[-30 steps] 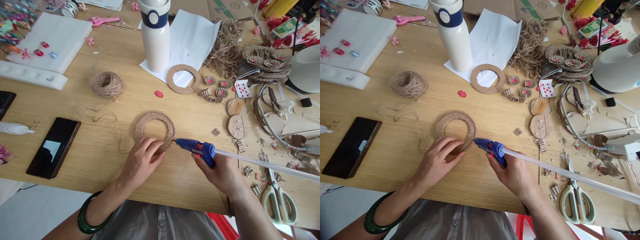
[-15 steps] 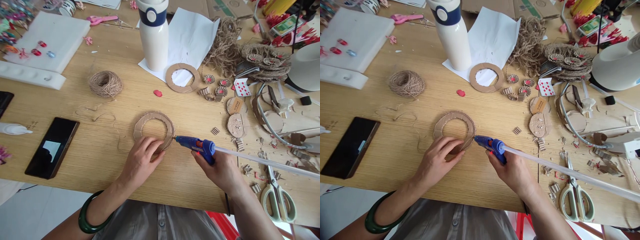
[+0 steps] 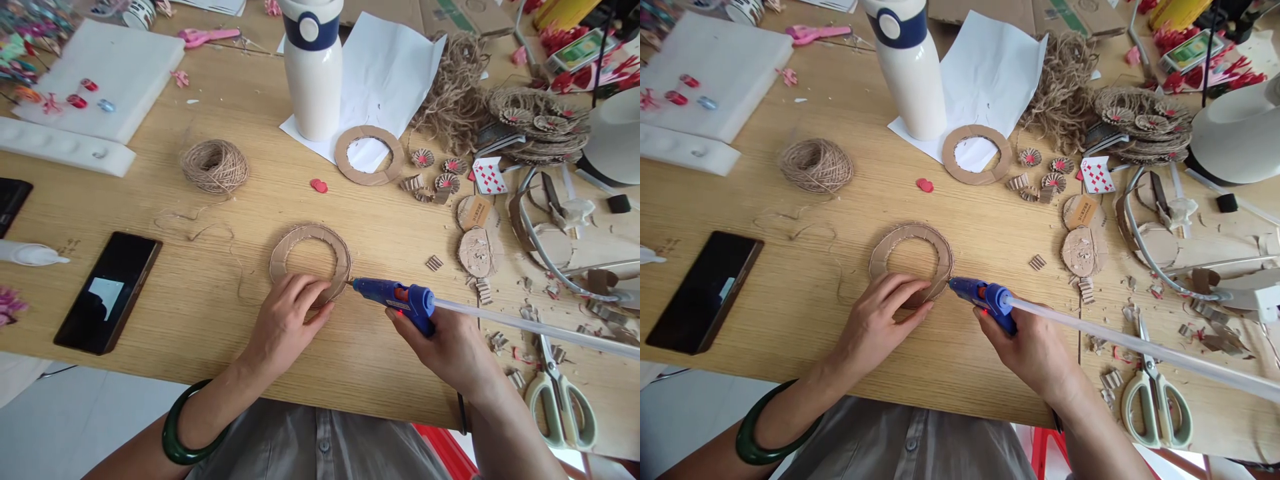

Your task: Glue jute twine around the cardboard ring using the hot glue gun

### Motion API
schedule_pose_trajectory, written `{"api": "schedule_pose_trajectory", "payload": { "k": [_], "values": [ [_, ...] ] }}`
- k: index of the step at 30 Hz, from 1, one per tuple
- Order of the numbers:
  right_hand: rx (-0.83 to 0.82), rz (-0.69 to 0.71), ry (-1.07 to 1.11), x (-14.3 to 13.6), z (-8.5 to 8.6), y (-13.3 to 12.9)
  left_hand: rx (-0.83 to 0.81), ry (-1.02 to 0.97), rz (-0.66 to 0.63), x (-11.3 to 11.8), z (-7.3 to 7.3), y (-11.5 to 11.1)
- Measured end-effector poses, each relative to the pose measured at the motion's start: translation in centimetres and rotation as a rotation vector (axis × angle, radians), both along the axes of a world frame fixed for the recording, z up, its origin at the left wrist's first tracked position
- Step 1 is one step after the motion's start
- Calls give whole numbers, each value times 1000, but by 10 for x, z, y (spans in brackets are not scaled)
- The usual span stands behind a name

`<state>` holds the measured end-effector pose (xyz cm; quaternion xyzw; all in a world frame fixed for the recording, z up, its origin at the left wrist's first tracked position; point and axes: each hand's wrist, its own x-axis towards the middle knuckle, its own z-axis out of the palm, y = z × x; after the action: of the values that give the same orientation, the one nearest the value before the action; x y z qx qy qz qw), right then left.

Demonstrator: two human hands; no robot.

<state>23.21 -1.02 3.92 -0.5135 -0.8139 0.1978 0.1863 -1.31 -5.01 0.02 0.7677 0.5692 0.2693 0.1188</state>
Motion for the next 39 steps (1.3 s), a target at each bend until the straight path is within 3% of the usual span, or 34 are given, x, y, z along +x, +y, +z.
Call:
{"api": "schedule_pose_trajectory", "payload": {
  "k": [18,39],
  "values": [
    [1,8,-15,4,1,1,11,3,22,4,-2,-1],
    [-121,-136,122,1,-3,3,-34,-43,73,7,1,-2]
  ]
}}
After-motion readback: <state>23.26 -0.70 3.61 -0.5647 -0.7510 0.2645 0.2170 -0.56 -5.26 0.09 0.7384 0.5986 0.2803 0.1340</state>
